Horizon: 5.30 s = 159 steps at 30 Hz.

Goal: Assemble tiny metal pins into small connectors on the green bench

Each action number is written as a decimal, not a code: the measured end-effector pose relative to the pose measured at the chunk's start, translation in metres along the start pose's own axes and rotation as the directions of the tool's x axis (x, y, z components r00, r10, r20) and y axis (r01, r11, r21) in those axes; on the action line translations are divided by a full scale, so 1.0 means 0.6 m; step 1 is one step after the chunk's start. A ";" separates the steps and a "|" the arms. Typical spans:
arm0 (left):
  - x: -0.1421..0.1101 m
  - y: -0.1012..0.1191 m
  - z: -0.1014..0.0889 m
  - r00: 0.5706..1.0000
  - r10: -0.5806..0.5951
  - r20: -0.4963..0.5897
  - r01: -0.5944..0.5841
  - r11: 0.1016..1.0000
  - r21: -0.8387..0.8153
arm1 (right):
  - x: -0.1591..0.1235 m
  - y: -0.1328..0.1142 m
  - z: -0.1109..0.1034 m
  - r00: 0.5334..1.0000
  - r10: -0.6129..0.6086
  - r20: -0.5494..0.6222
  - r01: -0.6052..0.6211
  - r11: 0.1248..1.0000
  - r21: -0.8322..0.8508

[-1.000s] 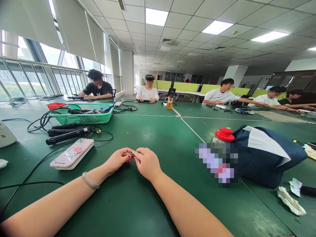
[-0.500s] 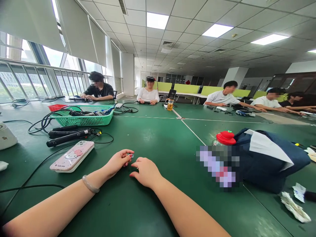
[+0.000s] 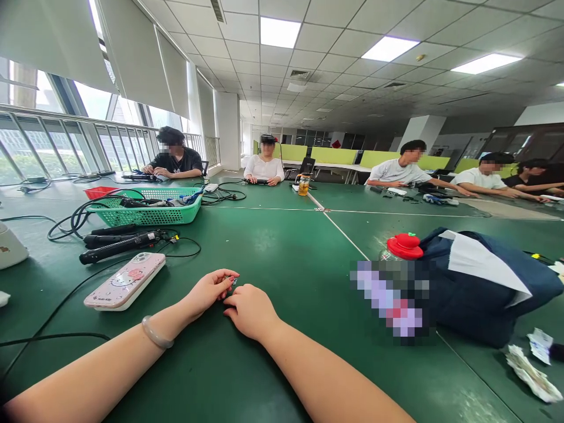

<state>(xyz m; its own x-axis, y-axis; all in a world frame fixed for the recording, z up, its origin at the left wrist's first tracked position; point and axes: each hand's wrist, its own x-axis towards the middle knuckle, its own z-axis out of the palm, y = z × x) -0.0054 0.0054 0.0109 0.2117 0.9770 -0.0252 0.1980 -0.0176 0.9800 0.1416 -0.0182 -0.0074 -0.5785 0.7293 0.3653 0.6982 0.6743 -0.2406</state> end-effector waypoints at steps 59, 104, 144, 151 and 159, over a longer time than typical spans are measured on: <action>0.000 -0.010 -0.003 0.990 0.055 0.131 -0.071 0.990 0.123 | -0.002 0.024 -0.019 0.917 0.324 -0.234 -0.165 0.841 0.515; -0.008 -0.009 -0.006 0.975 0.177 0.137 -0.157 0.977 -0.144 | -0.011 0.015 -0.026 0.907 0.157 -0.390 -0.029 0.949 0.314; 0.002 -0.011 0.001 1.000 -0.011 0.009 0.012 1.000 -0.015 | -0.007 0.017 -0.020 0.963 0.231 0.139 -0.240 0.969 0.051; 0.000 -0.007 0.002 0.999 -0.032 0.005 0.032 0.999 -0.033 | -0.010 0.024 -0.015 0.963 0.228 0.141 -0.239 0.968 0.069; 0.002 -0.008 0.002 1.000 -0.015 0.020 0.016 0.999 -0.037 | -0.006 0.024 -0.029 0.949 0.243 0.202 -0.275 0.950 0.147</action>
<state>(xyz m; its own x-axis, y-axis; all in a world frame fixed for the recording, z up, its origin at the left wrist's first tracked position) -0.0048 0.0061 0.0057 0.2283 0.9726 -0.0438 0.1654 0.0056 0.9862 0.1612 -0.0128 0.0034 -0.4642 0.8793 0.1064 0.7602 0.4571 -0.4616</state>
